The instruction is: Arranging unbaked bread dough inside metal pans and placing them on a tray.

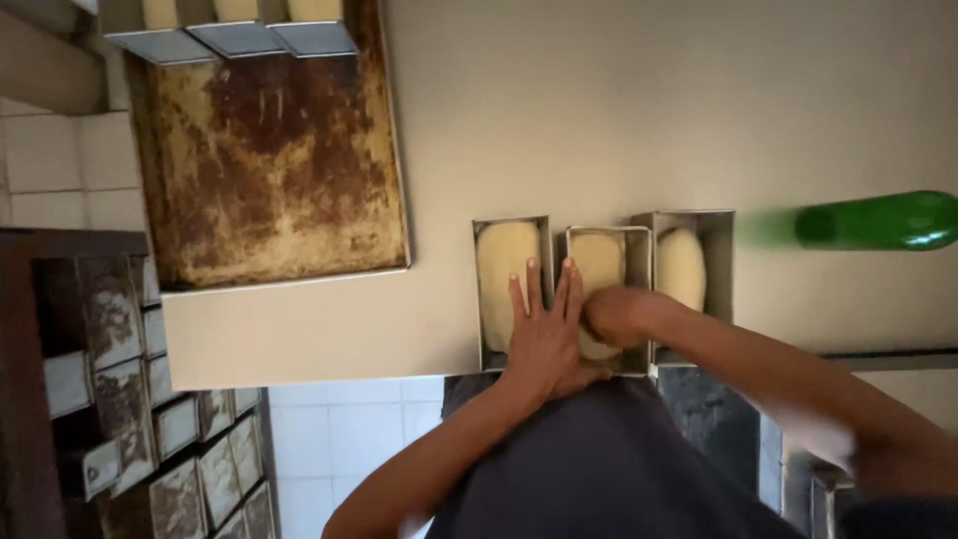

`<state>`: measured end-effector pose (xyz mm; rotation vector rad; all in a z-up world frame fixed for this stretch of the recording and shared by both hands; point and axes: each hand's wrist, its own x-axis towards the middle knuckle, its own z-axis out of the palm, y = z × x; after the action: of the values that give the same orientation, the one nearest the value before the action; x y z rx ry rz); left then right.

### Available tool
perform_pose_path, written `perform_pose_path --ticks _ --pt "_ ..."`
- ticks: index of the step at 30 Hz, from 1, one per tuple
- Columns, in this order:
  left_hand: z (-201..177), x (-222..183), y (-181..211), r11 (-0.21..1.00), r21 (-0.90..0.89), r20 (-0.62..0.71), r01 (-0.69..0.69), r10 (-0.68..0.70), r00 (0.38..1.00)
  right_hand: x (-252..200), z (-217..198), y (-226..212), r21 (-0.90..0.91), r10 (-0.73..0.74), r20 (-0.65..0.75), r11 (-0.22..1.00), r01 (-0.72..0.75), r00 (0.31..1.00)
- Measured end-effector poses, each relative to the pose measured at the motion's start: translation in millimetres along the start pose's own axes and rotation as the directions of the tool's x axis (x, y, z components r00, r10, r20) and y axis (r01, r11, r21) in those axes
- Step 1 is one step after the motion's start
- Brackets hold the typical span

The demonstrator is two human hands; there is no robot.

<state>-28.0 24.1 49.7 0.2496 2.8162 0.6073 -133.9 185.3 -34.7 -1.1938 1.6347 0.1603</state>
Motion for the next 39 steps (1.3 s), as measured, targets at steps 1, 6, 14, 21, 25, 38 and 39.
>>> perform_pose_path --ticks 1,6,14,21,25,38,39 --pt "0 -6 3 0.999 -0.017 0.046 0.036 -0.035 0.998 -4 6 -8 -0.009 0.019 0.016 1.000 -0.018 1.000" --pt "6 -3 1 1.000 -0.027 0.024 -0.002 0.003 1.000 -15 9 -28 0.022 0.132 0.035 0.991 -0.133 0.991" --pt "-3 -10 1 0.996 -0.067 0.078 0.055 -0.049 0.996 17 54 -7 0.435 0.088 -0.435 0.892 0.123 0.896" --pt "-3 -4 3 0.998 -0.034 0.072 0.047 -0.044 0.996 56 55 57 0.357 0.119 -0.541 0.929 0.100 0.833" --pt "6 -9 2 0.998 -0.063 0.002 0.027 -0.027 1.000 46 12 44 0.520 0.288 -0.489 0.854 0.010 0.823" --pt "-1 -3 10 0.995 -0.058 0.023 0.079 -0.078 0.997 43 48 56 0.217 -0.029 -0.305 0.971 0.099 0.952" --pt "-1 -3 9 0.995 -0.055 0.022 0.083 -0.082 0.996 43 54 47 0.214 -0.033 -0.306 0.971 0.103 0.951"
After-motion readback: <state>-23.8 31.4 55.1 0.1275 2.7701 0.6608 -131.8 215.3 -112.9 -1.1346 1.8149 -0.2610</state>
